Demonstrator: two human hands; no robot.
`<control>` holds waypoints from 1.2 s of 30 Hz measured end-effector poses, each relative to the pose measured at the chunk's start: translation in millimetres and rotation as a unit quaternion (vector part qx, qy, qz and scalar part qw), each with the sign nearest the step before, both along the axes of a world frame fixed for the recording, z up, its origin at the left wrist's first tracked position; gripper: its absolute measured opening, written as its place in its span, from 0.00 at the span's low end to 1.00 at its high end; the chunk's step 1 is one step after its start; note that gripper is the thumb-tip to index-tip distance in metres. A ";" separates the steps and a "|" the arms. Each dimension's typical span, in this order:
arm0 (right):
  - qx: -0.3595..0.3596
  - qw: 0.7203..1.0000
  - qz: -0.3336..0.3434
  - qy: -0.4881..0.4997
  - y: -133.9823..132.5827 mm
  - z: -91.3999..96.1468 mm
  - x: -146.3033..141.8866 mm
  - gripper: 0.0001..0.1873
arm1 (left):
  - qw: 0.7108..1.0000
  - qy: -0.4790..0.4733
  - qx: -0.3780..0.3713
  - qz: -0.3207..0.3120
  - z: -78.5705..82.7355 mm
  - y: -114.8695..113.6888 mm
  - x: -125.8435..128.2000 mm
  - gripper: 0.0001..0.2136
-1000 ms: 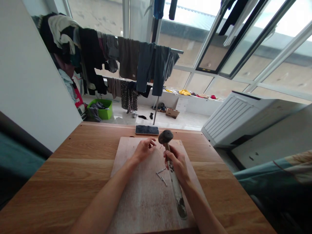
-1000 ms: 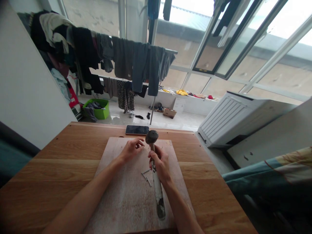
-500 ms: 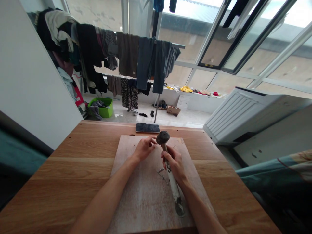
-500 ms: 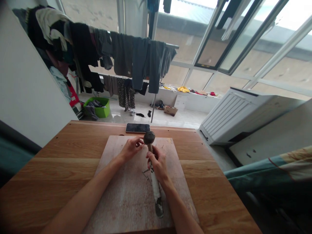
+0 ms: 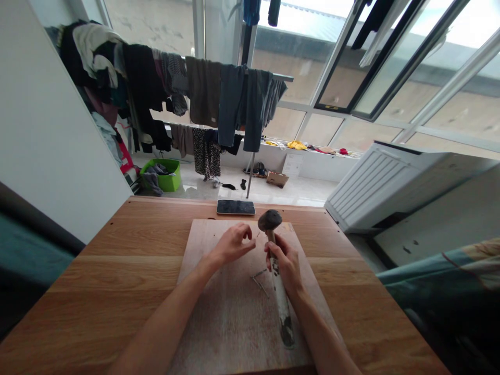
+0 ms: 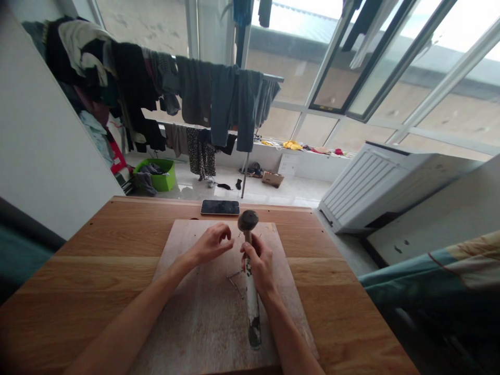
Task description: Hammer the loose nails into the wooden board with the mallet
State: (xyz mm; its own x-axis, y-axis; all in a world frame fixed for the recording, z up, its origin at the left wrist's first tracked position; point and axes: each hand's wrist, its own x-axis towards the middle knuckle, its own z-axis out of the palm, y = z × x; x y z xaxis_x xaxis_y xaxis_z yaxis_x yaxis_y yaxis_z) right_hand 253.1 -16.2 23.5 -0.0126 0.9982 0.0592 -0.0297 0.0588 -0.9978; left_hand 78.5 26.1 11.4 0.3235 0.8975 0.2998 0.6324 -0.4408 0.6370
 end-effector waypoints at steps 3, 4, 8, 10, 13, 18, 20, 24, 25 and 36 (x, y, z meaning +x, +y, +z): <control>0.003 0.999 -0.037 0.037 1.2 -1.9 6.5 0.13 | 0.978 0.151 -0.051 -0.136 18.4 -17.8 13.5 0.07; 0.003 0.998 -0.043 0.048 1.7 -2.6 8.3 0.13 | 0.966 0.196 -0.056 -0.159 22.3 -24.1 19.7 0.07; -0.008 0.997 -0.054 0.062 3.2 -4.7 11.5 0.13 | 0.949 0.261 -0.033 -0.176 25.3 -42.5 42.2 0.05; -0.011 0.997 -0.056 0.060 2.8 -4.7 10.9 0.13 | 0.950 0.254 -0.021 -0.182 23.5 -45.1 46.0 0.05; -0.011 0.997 -0.051 0.060 1.2 -3.8 9.0 0.13 | 0.951 0.241 -0.028 -0.192 22.7 -40.0 39.8 0.04; -0.006 0.998 -0.038 0.053 -1.4 -2.9 7.3 0.13 | 0.975 0.106 -0.081 -0.176 17.3 -13.0 8.4 0.01; -0.008 0.998 -0.038 0.055 -1.7 -2.9 6.7 0.12 | 0.988 -0.024 -0.099 -0.119 9.7 -0.4 -5.8 0.05; -0.011 0.998 -0.038 0.057 -1.3 -2.5 4.6 0.13 | 0.980 -0.181 -0.082 0.024 -8.4 16.4 -25.0 0.12; -0.011 0.998 -0.039 0.057 -1.2 -2.4 4.1 0.13 | 0.979 -0.187 -0.073 0.040 -12.2 18.2 -27.1 0.11; -0.014 0.998 -0.023 0.052 -1.6 -3.2 0.7 0.14 | 0.988 -0.150 -0.024 0.033 -28.9 18.9 -30.8 0.04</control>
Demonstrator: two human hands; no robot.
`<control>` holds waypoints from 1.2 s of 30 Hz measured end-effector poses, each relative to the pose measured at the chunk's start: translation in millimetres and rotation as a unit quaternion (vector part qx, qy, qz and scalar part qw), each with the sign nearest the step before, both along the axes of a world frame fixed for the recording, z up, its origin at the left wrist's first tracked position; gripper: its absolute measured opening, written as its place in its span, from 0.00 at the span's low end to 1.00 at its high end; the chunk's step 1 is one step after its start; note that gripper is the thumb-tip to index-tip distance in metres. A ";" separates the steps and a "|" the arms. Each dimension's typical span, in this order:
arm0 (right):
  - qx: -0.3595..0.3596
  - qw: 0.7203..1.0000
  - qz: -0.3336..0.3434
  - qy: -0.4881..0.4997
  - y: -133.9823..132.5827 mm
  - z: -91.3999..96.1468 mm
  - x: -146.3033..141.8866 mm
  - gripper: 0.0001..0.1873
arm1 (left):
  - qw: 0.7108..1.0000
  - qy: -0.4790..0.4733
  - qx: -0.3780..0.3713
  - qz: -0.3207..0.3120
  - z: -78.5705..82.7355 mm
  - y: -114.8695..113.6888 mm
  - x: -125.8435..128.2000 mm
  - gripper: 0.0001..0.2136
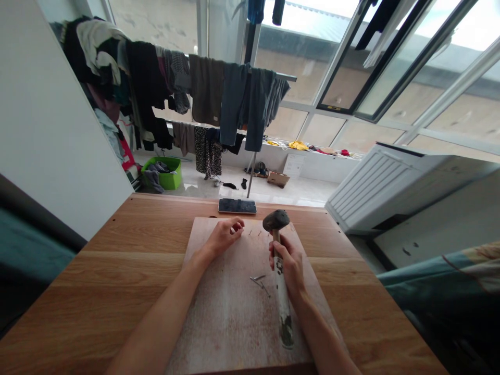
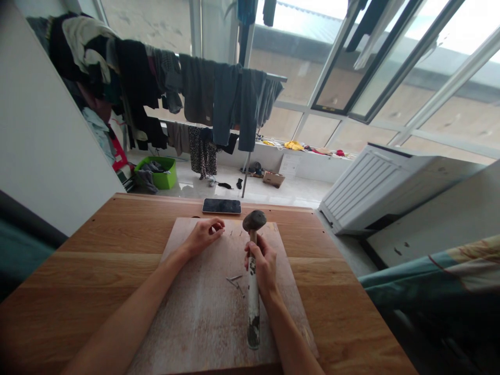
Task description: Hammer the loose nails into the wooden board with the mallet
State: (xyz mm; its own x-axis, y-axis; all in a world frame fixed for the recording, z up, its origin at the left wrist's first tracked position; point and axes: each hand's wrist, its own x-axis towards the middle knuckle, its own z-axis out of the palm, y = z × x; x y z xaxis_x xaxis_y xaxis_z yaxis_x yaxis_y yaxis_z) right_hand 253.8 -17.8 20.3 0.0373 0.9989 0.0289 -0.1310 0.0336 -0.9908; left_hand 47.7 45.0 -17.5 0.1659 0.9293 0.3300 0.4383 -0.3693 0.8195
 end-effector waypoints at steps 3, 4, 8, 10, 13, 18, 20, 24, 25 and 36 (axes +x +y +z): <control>-0.005 1.000 0.019 -0.002 -1.2 0.3 -1.9 0.14 | 1.000 0.002 0.012 -0.002 -0.7 -0.1 -1.3 0.04; -0.008 1.000 0.029 -0.001 -1.8 0.2 -3.0 0.14 | 1.000 0.005 0.016 -0.004 -0.7 -0.4 -1.3 0.04; -0.017 0.996 0.083 0.019 -5.5 -1.5 -11.0 0.17 | 0.999 0.009 0.030 -0.016 0.6 -1.7 -0.6 0.04; -0.027 0.992 0.123 0.027 -8.4 -2.5 -16.1 0.19 | 1.000 0.000 0.021 -0.019 1.6 -1.8 -0.8 0.04; -0.038 0.984 0.171 0.022 -12.4 -3.1 -22.0 0.20 | 1.000 -0.013 -0.001 -0.022 1.9 -0.9 -1.8 0.07; -0.025 0.983 0.183 0.009 -13.3 -3.8 -23.3 0.20 | 0.999 -0.025 -0.007 -0.027 0.0 0.7 -2.6 0.11; -0.013 0.982 0.187 0.009 -12.4 -5.0 -23.3 0.20 | 0.999 -0.024 -0.009 -0.026 0.4 0.6 -2.4 0.11; 0.006 0.983 0.185 -0.004 -10.3 -10.5 -24.6 0.21 | 0.999 -0.016 0.009 -0.027 4.2 -0.1 -2.4 0.12; 0.008 0.983 0.184 -0.010 -9.7 -12.1 -24.8 0.21 | 0.999 -0.015 0.016 -0.030 5.1 -0.2 -2.5 0.13; -0.005 0.988 0.152 0.015 -7.3 -2.8 -20.1 0.21 | 0.999 0.015 0.026 -0.016 9.4 -1.9 -1.9 0.12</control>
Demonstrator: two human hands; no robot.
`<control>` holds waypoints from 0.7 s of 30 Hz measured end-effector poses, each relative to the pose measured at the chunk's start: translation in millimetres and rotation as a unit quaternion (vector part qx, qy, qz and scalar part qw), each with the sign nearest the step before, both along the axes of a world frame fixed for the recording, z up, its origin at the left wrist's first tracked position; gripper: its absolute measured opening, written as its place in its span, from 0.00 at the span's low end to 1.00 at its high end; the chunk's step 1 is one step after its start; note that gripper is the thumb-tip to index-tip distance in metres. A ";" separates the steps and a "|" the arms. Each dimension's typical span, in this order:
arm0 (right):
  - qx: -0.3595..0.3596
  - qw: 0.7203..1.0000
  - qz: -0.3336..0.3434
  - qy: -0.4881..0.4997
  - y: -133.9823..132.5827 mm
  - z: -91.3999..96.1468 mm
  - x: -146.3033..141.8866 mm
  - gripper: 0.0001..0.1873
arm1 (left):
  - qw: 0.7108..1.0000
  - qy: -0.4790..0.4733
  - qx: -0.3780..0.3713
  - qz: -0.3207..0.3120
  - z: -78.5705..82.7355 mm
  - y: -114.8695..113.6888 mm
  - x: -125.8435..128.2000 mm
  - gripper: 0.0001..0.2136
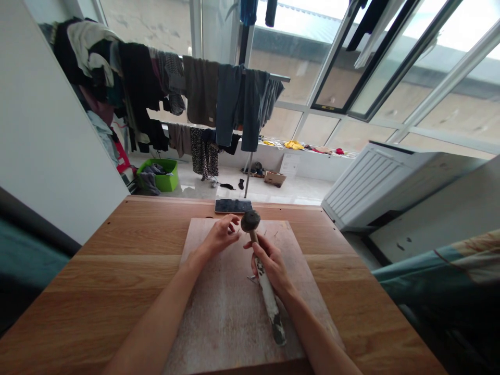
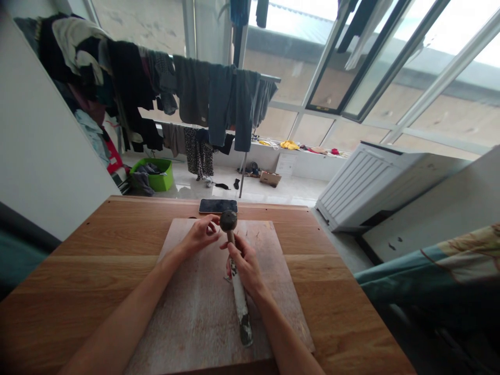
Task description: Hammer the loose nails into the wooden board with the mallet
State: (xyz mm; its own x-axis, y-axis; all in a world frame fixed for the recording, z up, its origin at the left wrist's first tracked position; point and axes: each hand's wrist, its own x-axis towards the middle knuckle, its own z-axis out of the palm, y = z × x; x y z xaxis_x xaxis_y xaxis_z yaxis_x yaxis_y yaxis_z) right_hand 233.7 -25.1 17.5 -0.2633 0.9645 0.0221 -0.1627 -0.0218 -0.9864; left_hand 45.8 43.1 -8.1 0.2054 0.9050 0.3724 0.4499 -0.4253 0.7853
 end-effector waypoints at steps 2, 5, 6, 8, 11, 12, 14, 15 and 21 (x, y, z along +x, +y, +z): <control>0.003 0.999 -0.041 0.020 0.8 5.4 4.2 0.20 | 0.999 0.054 0.009 0.000 13.0 -5.0 1.1 0.11; 0.015 0.993 -0.114 0.032 2.8 10.3 13.0 0.18 | 0.985 0.158 -0.009 -0.074 38.2 -19.6 11.0 0.06; 0.019 0.991 -0.132 0.029 3.6 10.7 16.0 0.17 | 0.975 0.190 -0.023 -0.110 45.1 -25.9 17.2 0.05; 0.025 0.987 -0.155 0.024 5.5 10.3 20.6 0.17 | 0.957 0.240 -0.040 -0.158 53.2 -39.2 32.9 0.06; 0.026 0.986 -0.164 0.034 7.7 8.9 23.1 0.16 | 0.938 0.288 -0.052 -0.189 52.8 -56.2 56.4 0.15; 0.026 0.986 -0.163 0.036 8.1 8.7 22.9 0.17 | 0.935 0.293 -0.052 -0.194 51.4 -59.8 61.9 0.17; 0.026 0.987 -0.156 0.039 8.3 8.5 21.8 0.17 | 0.934 0.293 -0.048 -0.200 50.5 -63.2 66.7 0.17; 0.026 0.987 -0.152 0.039 8.0 8.4 21.1 0.17 | 0.933 0.294 -0.046 -0.201 51.3 -62.7 65.7 0.16; 0.006 0.990 -0.133 0.034 5.5 5.4 19.2 0.18 | 0.949 0.288 -0.068 -0.109 60.3 -36.1 17.5 0.08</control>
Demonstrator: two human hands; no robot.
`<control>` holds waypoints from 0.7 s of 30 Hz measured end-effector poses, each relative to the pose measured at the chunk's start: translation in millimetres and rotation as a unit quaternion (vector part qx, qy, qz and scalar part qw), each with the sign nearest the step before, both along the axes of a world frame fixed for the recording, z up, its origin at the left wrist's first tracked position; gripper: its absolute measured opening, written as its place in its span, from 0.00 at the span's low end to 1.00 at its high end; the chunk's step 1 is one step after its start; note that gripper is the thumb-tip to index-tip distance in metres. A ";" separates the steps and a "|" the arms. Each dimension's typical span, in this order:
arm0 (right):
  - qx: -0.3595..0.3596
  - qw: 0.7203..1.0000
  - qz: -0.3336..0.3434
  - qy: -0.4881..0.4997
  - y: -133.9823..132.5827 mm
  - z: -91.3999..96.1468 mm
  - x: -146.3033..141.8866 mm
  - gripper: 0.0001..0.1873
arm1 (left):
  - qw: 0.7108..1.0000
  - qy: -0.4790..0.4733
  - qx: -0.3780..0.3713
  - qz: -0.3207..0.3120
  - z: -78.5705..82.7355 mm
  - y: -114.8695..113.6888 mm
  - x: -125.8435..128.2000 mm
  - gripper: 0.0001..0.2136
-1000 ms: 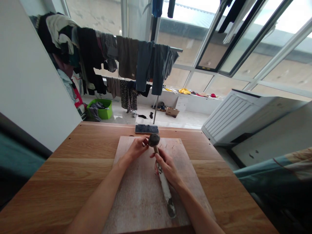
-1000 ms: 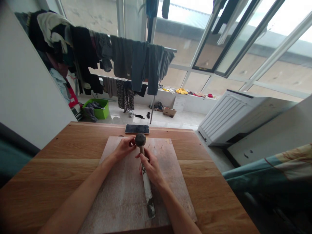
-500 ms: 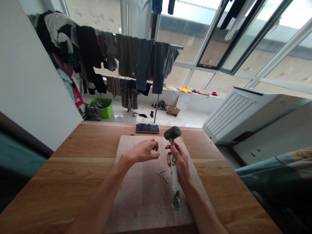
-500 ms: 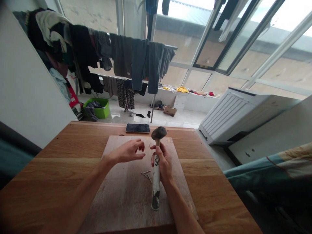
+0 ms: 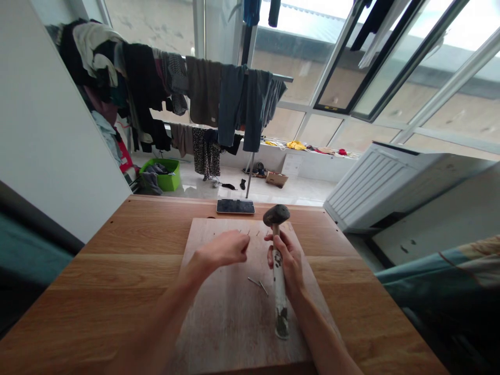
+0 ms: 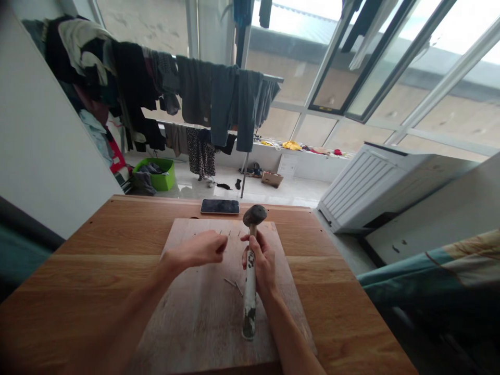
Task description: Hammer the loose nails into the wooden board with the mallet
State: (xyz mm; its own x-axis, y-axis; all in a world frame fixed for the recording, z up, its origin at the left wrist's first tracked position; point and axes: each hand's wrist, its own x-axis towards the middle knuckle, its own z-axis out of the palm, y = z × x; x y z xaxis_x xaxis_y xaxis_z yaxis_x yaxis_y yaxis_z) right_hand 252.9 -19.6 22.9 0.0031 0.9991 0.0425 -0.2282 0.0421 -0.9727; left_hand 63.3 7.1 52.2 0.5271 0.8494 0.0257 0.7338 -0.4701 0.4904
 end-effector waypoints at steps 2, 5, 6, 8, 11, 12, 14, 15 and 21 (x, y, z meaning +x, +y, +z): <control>-0.004 1.000 0.002 -0.001 -0.4 -0.5 -0.5 0.18 | 0.997 -0.013 0.021 0.073 -3.2 11.5 -21.1 0.08; -0.002 1.000 0.001 -0.006 -0.4 -0.2 -1.5 0.18 | 0.993 -0.014 0.023 0.114 -12.5 23.0 -42.0 0.08; -0.002 1.000 0.001 -0.007 -0.4 -0.1 -1.7 0.18 | 0.993 -0.013 0.016 0.116 -15.3 24.7 -45.0 0.08; 0.000 1.000 0.003 -0.007 -0.5 -0.2 -2.0 0.18 | 0.992 -0.010 0.013 0.121 -19.1 25.6 -46.1 0.07; -0.001 1.000 0.006 -0.006 -0.9 -0.6 -2.2 0.18 | 0.990 0.004 0.042 0.133 -19.2 23.8 -41.6 0.07; -0.003 1.000 0.005 -0.009 -1.1 -0.6 -2.4 0.18 | 0.990 0.010 0.049 0.133 -18.4 23.2 -40.2 0.07; -0.003 1.000 0.003 -0.015 -1.7 0.0 -3.2 0.19 | 0.991 0.015 0.051 0.126 -17.0 22.5 -38.7 0.08; 0.000 1.000 0.001 -0.017 -1.9 0.4 -3.9 0.19 | 0.991 0.013 0.048 0.121 -16.7 22.5 -38.7 0.08; 0.004 1.000 0.014 -0.027 -2.7 -0.7 -8.8 0.19 | 0.992 -0.034 0.043 0.112 -22.6 26.8 -41.0 0.09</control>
State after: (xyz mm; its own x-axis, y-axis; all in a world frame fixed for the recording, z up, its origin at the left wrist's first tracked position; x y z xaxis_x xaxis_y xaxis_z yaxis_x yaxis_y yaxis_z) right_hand 244.1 -22.2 22.2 -0.0265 0.9984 0.0505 -0.1767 0.0450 -0.9832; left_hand 22.3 33.8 29.6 0.3202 0.9380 0.1326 0.7909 -0.3418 0.5076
